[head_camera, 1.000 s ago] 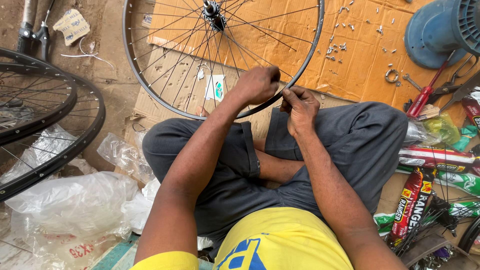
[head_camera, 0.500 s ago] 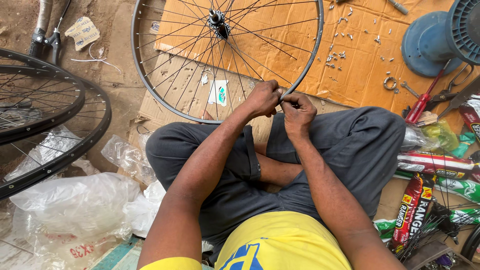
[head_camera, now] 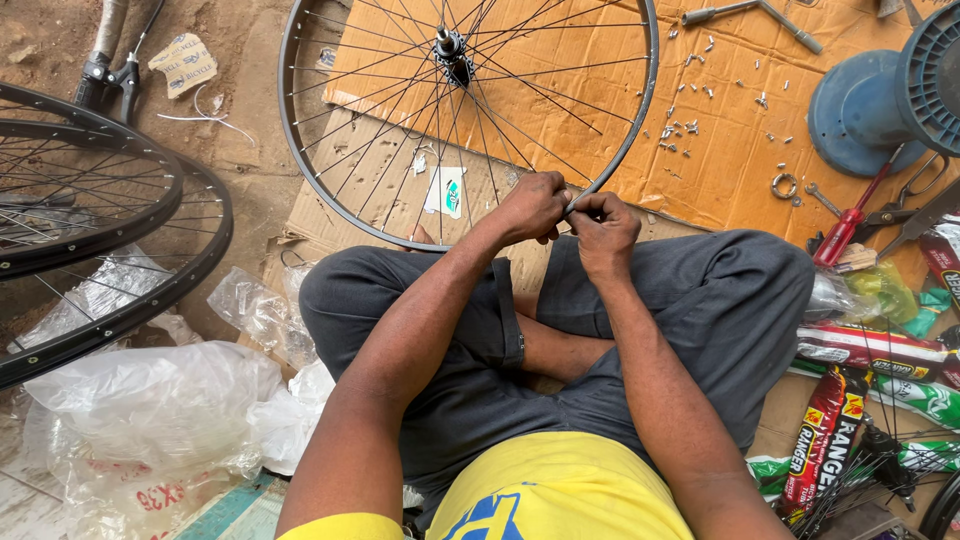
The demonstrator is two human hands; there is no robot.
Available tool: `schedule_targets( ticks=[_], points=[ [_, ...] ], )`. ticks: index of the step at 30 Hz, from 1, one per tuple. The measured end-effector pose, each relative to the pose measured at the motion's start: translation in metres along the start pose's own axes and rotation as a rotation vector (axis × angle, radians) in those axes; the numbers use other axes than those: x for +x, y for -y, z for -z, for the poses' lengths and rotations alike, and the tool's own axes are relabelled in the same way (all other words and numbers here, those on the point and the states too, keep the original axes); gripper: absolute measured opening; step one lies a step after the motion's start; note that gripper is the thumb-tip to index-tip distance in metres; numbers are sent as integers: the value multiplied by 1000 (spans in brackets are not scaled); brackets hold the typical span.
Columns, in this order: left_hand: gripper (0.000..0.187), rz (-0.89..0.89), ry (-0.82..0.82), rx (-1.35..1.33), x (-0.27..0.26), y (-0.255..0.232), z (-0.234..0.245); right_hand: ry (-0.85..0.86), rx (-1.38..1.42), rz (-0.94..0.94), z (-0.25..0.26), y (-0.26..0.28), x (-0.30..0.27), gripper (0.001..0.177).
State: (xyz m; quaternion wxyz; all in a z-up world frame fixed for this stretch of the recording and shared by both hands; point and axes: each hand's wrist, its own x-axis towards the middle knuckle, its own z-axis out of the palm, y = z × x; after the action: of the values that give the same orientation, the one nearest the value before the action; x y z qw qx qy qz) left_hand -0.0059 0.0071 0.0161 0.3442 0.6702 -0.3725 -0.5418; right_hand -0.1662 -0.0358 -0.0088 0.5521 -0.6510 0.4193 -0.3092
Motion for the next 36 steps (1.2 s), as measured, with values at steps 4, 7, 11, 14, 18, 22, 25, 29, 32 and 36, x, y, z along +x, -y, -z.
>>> schedule_targets(
  ticks=[4, 7, 11, 14, 18, 22, 25, 29, 32, 36],
  points=[
    [29, -29, -18, 2, 2, 1, -1, 35, 18, 6, 5, -5, 2, 10],
    [29, -21, -17, -6, 0, 0, -2, 58, 78, 1, 6, -5, -1, 8],
    [30, -23, -12, -4, -2, -4, 0, 42, 58, -21, 7, -2, 0, 8],
    [29, -15, 2, 9, -4, -7, 4, -3, -3, 2, 7, 0, 4, 16],
    [29, 24, 60, -55, -2, -10, 5, 74, 15, -137, 15, -1, 10, 14],
    [39, 4, -68, 382, 5, -6, 4, 186, 48, -195, 17, -2, 13, 8],
    [40, -49, -19, 350, 14, 4, 5, 215, 48, -170, 18, -4, 12, 9],
    [37, -100, 47, 164, 18, 14, 2, 208, -9, -161, 20, -2, 10, 8],
    [48, 1, -128, 532, 17, 13, 3, 229, -25, -143, 17, 2, 12, 7],
    [39, -35, 49, 197, 17, 10, 1, 218, 2, -143, 22, 1, 8, 8]
  ],
)
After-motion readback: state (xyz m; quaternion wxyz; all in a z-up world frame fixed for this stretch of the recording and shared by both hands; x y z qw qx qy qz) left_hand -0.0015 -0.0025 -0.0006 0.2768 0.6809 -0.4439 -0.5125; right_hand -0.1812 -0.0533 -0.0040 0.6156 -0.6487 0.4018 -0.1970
